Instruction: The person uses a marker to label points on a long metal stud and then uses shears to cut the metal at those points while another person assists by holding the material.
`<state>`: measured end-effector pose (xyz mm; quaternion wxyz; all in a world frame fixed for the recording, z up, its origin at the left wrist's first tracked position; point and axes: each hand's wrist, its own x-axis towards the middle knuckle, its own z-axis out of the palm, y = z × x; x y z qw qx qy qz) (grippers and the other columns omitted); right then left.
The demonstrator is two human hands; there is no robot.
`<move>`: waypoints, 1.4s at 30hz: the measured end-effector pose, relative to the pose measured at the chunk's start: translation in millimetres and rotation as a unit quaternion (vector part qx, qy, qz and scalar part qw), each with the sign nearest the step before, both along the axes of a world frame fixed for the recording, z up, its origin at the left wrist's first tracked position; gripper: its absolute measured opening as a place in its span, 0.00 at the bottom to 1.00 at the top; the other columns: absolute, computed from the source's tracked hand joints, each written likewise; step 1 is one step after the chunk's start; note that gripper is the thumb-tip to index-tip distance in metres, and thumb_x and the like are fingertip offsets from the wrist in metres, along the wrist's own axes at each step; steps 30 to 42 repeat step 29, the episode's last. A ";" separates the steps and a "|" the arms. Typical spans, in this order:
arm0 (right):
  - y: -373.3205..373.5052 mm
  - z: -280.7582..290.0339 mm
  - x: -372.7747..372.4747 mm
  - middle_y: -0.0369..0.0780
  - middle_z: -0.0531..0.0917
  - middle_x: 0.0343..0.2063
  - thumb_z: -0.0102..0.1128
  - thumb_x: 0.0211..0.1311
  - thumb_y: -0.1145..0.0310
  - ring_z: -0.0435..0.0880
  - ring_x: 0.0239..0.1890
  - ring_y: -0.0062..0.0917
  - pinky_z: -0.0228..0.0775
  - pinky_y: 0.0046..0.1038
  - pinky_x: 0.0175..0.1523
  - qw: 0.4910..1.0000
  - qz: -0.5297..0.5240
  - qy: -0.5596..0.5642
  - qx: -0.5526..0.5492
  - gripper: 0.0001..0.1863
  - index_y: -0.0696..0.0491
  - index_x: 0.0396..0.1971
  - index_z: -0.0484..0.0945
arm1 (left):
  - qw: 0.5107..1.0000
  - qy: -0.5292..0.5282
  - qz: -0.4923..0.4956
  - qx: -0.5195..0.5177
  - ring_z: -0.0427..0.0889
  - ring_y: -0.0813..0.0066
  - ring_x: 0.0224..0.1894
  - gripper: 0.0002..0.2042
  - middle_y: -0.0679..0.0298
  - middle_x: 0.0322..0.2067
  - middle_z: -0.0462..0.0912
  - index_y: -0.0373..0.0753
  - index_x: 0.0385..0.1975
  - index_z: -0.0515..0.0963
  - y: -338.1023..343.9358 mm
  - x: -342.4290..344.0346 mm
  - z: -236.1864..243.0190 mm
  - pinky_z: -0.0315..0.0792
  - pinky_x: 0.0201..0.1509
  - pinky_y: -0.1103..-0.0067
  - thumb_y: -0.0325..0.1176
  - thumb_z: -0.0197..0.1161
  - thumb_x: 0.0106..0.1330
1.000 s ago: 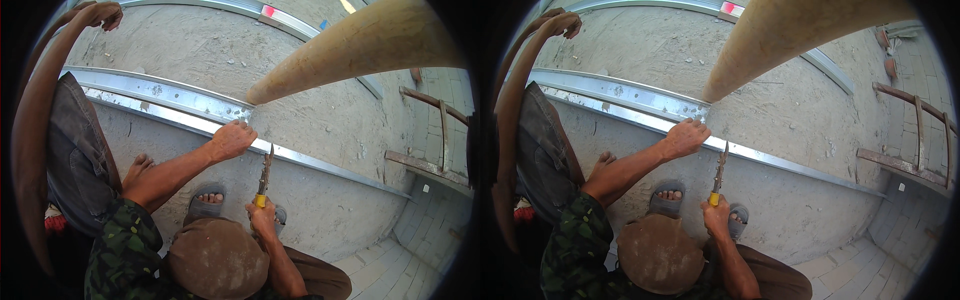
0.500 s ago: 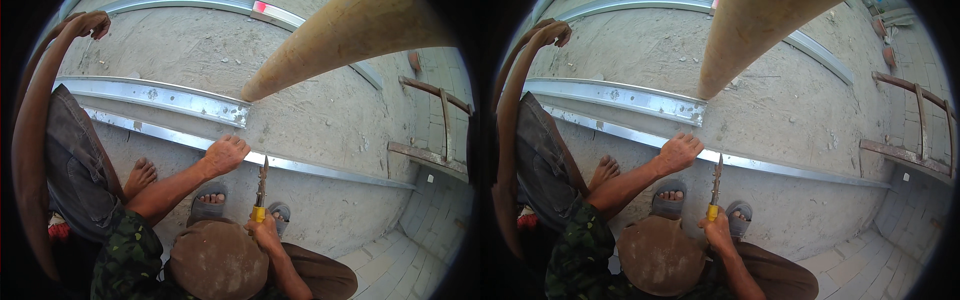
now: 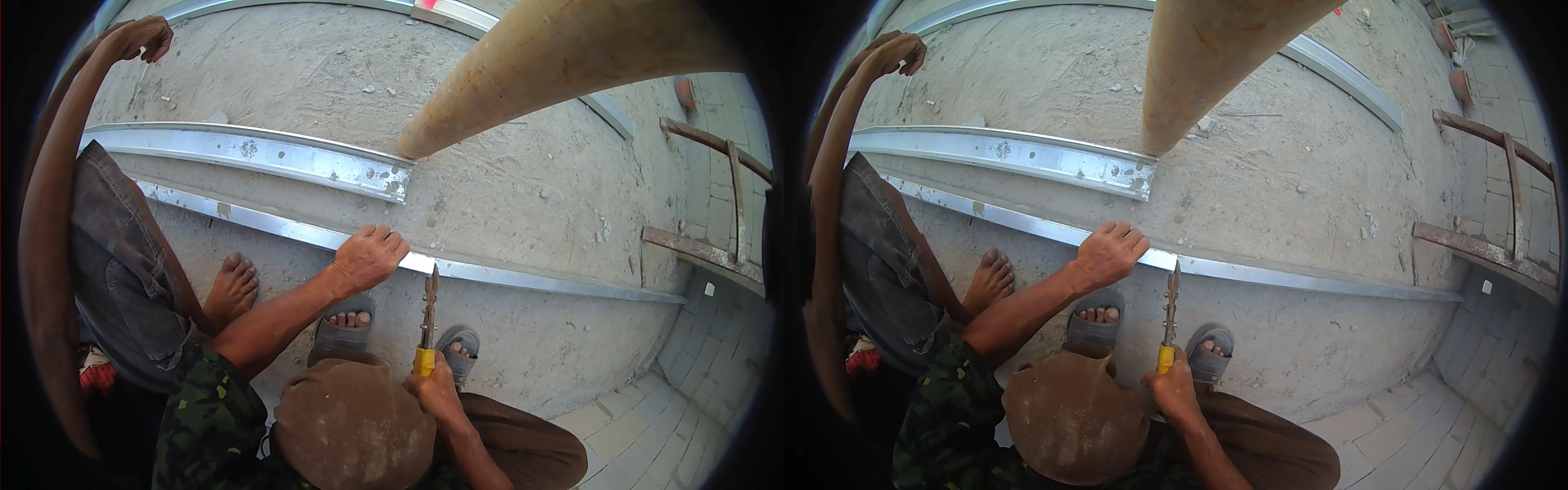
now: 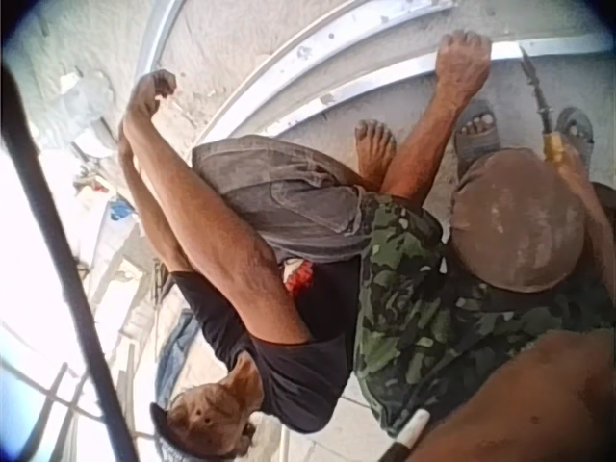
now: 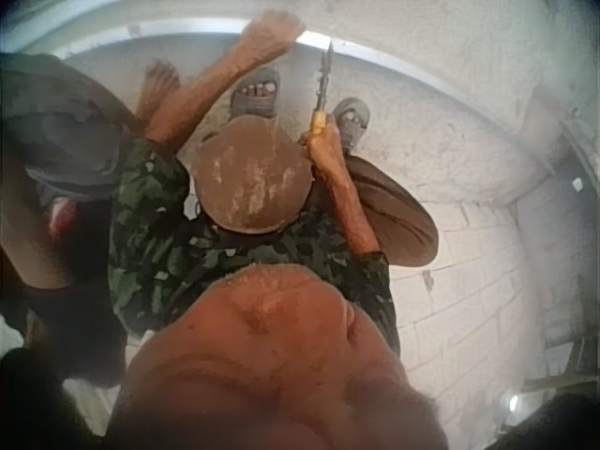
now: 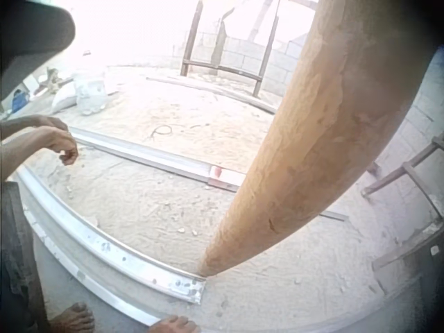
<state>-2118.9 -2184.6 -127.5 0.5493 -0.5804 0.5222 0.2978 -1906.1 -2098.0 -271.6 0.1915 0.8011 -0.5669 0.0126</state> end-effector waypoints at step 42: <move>-60.2 65.2 -24.2 0.44 0.77 0.36 0.56 0.41 0.80 0.78 0.37 0.29 0.75 0.29 0.42 0.978 -0.204 0.006 0.039 0.25 0.60 0.46 0.69 | 0.897 0.270 -0.068 0.344 0.69 0.50 0.60 0.40 0.46 0.53 0.72 0.33 0.53 0.73 -35.6 27.4 17.7 0.67 0.59 0.56 0.55 0.75 0.42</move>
